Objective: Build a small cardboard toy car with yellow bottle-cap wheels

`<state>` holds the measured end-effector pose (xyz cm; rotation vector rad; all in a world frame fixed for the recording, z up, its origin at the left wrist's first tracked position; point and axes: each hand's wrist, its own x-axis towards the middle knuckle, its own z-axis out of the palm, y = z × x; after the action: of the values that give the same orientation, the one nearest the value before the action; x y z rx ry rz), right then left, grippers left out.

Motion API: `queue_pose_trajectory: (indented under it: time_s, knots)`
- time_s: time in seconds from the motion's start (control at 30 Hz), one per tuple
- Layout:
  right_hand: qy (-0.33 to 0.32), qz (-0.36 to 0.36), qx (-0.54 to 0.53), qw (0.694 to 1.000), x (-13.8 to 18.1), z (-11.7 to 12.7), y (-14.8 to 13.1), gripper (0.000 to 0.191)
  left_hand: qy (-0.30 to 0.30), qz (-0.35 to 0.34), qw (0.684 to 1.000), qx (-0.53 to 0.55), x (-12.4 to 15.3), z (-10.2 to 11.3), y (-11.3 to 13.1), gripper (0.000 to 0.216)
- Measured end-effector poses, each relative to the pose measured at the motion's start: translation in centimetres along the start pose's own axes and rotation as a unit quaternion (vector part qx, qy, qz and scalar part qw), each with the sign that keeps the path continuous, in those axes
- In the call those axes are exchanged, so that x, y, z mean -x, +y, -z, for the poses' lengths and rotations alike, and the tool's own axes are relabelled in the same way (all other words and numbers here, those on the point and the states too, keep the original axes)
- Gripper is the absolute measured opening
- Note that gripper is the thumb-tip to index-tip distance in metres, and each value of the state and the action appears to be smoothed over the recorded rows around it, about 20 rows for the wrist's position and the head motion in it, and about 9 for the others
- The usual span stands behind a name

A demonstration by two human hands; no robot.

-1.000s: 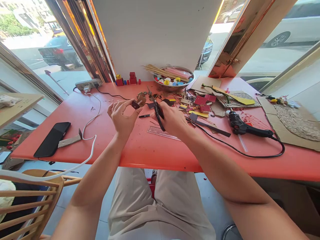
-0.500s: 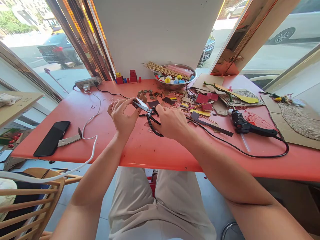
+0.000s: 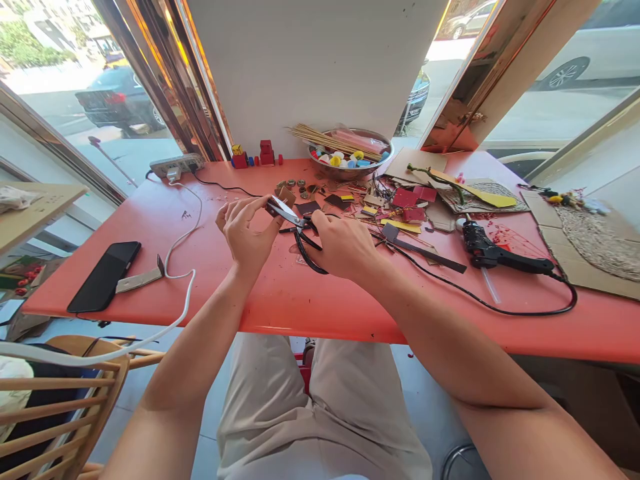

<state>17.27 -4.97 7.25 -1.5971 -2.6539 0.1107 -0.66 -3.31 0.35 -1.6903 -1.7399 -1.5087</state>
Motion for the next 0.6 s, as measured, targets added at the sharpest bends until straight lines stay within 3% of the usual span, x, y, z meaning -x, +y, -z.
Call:
queue_pose_trajectory:
  time_s: [0.47,0.6]
  knots:
    - [-0.018,-0.009,0.009,1.0,0.05,0.0,-0.38,0.05,-0.029,0.035,0.997,0.055,-0.1,0.25,0.01,0.027]
    - [-0.026,-0.014,0.018,0.999,0.04,0.11,-0.53,0.05,-0.011,0.019,0.999,0.038,-0.07,0.14,-0.31,0.028]
